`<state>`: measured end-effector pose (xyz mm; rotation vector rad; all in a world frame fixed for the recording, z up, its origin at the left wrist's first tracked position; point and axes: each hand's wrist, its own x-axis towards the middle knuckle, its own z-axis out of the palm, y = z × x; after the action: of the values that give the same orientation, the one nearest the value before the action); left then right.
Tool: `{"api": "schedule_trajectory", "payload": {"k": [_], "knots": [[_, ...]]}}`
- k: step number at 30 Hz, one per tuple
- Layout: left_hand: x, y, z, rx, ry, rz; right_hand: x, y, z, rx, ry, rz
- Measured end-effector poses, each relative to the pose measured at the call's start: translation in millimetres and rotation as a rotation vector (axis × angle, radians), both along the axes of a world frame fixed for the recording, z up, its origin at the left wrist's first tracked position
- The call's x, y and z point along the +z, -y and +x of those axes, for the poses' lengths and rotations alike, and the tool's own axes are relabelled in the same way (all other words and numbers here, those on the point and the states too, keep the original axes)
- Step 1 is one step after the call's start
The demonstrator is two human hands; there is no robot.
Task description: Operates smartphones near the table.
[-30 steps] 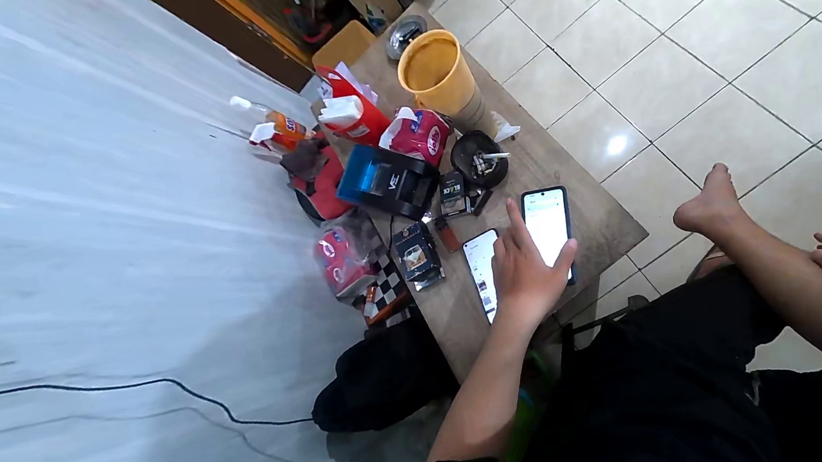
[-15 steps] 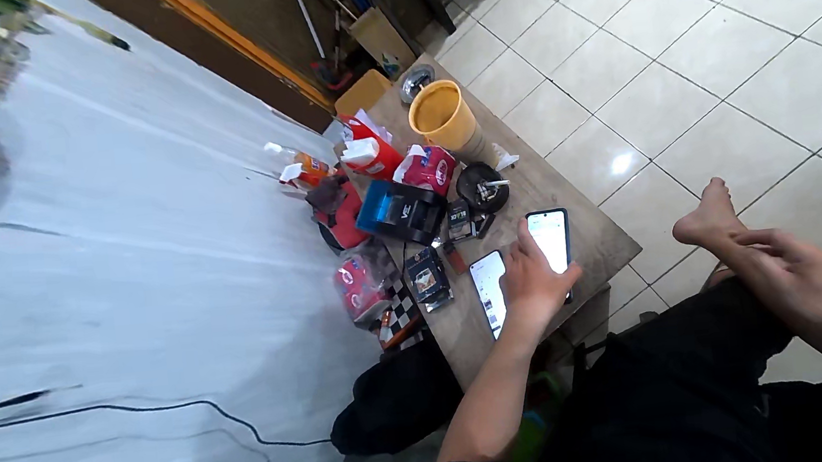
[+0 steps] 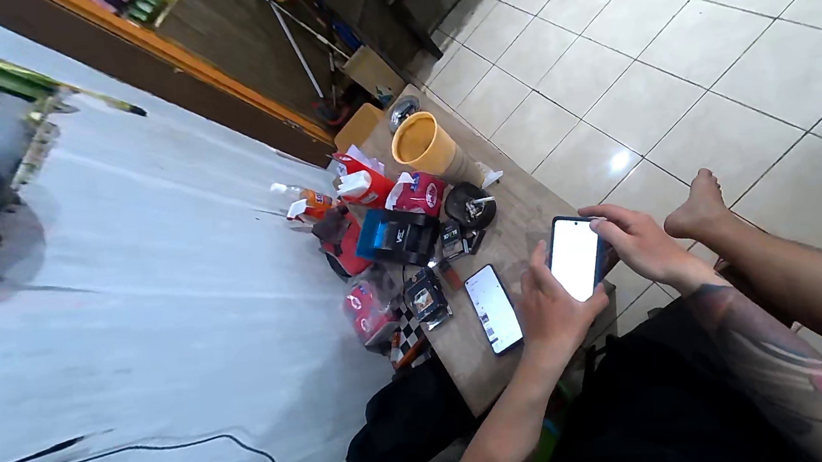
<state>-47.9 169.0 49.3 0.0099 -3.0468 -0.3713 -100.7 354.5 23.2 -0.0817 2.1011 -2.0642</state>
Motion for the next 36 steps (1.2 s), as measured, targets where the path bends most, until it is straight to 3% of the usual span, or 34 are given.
{"api": "schedule_trajectory", "payload": {"k": [4,12,20,31,34,36], "knots": [[-6,-2,-1,-0.015,-0.05,0.039,0,-2,-5,-0.039,-0.076,0.132],[-11,-1,-3,-0.041,-0.093,0.064,0,-2,-5,-0.057,-0.137,0.132],[-3,3,-9,0.021,0.0,0.16,-12,10,22,0.13,0.205,-0.353],[2,20,3,0.063,0.097,0.231,-7,29,42,0.242,0.096,-0.25],[8,39,9,0.092,0.139,0.395,-4,40,42,0.316,0.089,-0.291],[7,58,14,0.097,0.193,0.688,-1,53,42,0.352,0.124,-0.348]]}}
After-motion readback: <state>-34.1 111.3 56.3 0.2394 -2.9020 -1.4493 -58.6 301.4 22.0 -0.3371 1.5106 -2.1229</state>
